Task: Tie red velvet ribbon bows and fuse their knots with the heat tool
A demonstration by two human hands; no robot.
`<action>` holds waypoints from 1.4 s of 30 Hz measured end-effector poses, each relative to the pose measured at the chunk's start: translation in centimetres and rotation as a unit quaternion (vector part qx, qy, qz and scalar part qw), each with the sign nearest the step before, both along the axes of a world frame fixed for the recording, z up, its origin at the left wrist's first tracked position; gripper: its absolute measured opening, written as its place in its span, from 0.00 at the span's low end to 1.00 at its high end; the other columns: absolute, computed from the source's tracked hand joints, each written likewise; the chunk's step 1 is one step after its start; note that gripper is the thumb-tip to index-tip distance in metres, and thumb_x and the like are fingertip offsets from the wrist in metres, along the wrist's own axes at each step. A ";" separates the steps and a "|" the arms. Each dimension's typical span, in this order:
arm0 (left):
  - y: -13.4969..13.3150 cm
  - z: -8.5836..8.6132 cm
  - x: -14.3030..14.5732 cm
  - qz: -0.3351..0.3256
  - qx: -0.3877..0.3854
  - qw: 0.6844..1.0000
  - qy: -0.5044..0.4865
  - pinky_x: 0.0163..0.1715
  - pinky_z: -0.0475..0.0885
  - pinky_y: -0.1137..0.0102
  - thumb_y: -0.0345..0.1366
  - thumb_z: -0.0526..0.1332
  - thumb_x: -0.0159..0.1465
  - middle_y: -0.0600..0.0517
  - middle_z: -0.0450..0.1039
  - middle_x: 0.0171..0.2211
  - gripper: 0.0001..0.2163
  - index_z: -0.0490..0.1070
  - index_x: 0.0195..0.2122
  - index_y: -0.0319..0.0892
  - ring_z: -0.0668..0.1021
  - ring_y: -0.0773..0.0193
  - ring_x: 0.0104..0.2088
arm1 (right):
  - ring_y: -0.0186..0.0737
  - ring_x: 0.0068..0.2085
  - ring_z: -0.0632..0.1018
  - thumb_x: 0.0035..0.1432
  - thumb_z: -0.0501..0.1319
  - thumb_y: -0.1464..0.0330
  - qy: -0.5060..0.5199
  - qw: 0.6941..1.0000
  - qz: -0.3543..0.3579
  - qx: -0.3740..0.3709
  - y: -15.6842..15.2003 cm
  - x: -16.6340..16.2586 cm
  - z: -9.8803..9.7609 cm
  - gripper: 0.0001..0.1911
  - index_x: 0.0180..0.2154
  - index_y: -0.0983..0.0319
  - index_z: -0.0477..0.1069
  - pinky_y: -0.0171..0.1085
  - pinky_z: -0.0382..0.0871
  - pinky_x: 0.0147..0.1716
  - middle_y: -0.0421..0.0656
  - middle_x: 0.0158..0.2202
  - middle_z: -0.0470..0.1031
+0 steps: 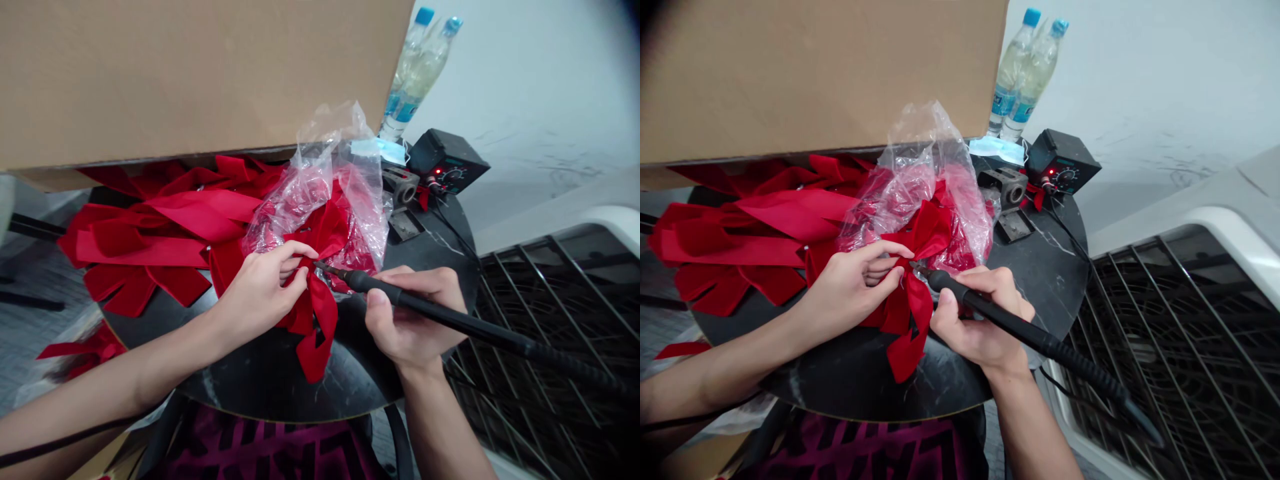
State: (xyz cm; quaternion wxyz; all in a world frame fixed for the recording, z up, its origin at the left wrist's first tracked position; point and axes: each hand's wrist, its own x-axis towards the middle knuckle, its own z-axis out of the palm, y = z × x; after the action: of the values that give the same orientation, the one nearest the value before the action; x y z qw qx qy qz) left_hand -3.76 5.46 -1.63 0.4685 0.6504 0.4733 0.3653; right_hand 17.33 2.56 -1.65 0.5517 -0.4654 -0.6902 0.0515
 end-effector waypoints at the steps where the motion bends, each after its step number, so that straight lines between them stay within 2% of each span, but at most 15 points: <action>1: 0.0 0.0 0.0 0.000 0.001 1.000 0.001 0.47 0.80 0.77 0.33 0.63 0.68 0.49 0.86 0.42 0.10 0.75 0.50 0.40 0.87 0.63 0.44 | 0.38 0.25 0.82 0.54 0.69 0.70 -0.001 1.000 -0.001 -0.004 0.0 0.0 0.0 0.10 0.37 0.56 0.71 0.36 0.79 0.23 0.37 0.30 0.77; 5: -0.1 0.1 -0.1 0.003 0.000 1.000 0.005 0.46 0.80 0.78 0.33 0.63 0.68 0.50 0.86 0.41 0.10 0.75 0.50 0.40 0.87 0.63 0.43 | 0.37 0.24 0.81 0.53 0.69 0.71 0.001 1.000 0.001 -0.003 0.1 -0.1 0.0 0.10 0.37 0.57 0.71 0.36 0.78 0.22 0.36 0.29 0.76; 12: 0.0 0.3 0.2 0.005 -0.002 1.000 0.015 0.40 0.80 0.78 0.32 0.62 0.68 0.53 0.84 0.34 0.10 0.75 0.50 0.41 0.86 0.66 0.35 | 0.38 0.20 0.79 0.49 0.69 0.69 0.050 0.996 -0.033 0.066 -0.2 -0.3 0.3 0.09 0.33 0.60 0.72 0.35 0.74 0.17 0.35 0.24 0.74; 18: -0.1 0.4 0.2 0.004 0.003 1.000 0.024 0.38 0.79 0.78 0.30 0.61 0.68 0.55 0.81 0.30 0.10 0.75 0.50 0.40 0.84 0.68 0.33 | 0.38 0.21 0.80 0.52 0.69 0.65 -0.028 0.997 -0.060 0.038 -0.8 -0.3 0.0 0.08 0.32 0.59 0.71 0.34 0.73 0.18 0.37 0.25 0.78; 22: -0.2 0.4 0.2 0.002 0.004 1.000 0.028 0.39 0.79 0.76 0.30 0.60 0.68 0.55 0.79 0.28 0.11 0.75 0.50 0.39 0.82 0.68 0.29 | 0.38 0.22 0.81 0.53 0.69 0.65 -0.030 0.997 -0.054 0.037 -0.8 -0.4 0.0 0.09 0.32 0.58 0.71 0.34 0.73 0.19 0.36 0.26 0.78; 29: -0.1 0.5 0.3 0.004 -0.007 1.000 0.030 0.42 0.81 0.71 0.33 0.61 0.68 0.53 0.82 0.33 0.12 0.75 0.52 0.40 0.84 0.64 0.32 | 0.39 0.21 0.80 0.52 0.69 0.65 -0.028 0.998 -0.041 0.030 -0.6 -0.3 0.0 0.09 0.34 0.57 0.70 0.35 0.74 0.18 0.36 0.25 0.78; 34: -0.1 0.5 0.2 0.001 -0.001 1.000 0.027 0.43 0.81 0.72 0.33 0.61 0.68 0.51 0.84 0.37 0.12 0.75 0.51 0.40 0.86 0.62 0.37 | 0.38 0.21 0.80 0.52 0.69 0.66 -0.041 0.998 -0.031 0.028 -0.6 -0.2 -0.2 0.10 0.35 0.56 0.69 0.35 0.74 0.19 0.35 0.25 0.77; 42: -0.2 0.5 0.1 0.003 -0.001 1.000 0.028 0.39 0.80 0.74 0.33 0.61 0.68 0.53 0.84 0.35 0.11 0.75 0.51 0.41 0.86 0.63 0.36 | 0.38 0.21 0.80 0.53 0.68 0.67 -0.046 0.998 -0.005 0.032 -0.4 -0.2 0.0 0.09 0.35 0.56 0.69 0.35 0.75 0.20 0.33 0.24 0.74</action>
State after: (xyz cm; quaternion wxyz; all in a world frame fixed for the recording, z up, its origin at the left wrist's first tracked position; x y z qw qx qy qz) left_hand -3.66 5.24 -1.17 0.4543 0.6584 0.4891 0.3477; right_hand 17.08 2.14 -1.66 0.5346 -0.4529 -0.7135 0.0049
